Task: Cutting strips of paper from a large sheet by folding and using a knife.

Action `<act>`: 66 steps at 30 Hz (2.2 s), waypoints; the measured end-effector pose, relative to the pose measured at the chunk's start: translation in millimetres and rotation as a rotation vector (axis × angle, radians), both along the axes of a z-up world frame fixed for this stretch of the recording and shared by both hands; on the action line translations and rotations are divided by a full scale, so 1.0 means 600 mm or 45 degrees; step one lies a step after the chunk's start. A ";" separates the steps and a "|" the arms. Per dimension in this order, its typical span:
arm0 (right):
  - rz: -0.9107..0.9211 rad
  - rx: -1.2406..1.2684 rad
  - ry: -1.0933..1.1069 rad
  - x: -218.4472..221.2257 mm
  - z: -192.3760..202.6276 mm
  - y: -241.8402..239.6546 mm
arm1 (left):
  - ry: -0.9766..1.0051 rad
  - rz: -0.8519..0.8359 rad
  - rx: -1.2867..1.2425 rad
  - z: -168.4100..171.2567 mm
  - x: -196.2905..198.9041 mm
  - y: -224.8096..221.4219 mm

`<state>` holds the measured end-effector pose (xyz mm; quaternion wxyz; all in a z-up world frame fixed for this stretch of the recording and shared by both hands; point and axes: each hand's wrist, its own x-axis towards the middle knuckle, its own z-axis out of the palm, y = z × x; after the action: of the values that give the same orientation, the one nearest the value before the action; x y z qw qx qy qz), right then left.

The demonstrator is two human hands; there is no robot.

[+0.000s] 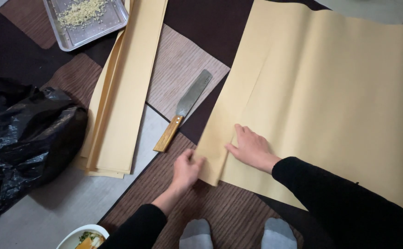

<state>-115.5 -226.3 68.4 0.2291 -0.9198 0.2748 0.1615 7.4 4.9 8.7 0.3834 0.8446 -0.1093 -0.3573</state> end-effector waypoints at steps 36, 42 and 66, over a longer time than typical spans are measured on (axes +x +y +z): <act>-0.750 1.204 -0.738 0.486 -0.011 0.139 | 0.106 0.973 -0.173 0.254 0.059 0.332; -0.539 1.187 -0.392 0.462 0.020 0.175 | 0.091 0.916 0.004 0.226 0.125 0.299; -0.153 -0.005 -0.592 -0.010 -0.038 -0.034 | -1.217 -0.501 -0.038 0.100 0.118 -0.015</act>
<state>-121.3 -246.7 45.4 0.2936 -0.9146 0.2692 -0.0692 78.2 -4.0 69.0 0.2282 0.8714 -0.4343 0.0049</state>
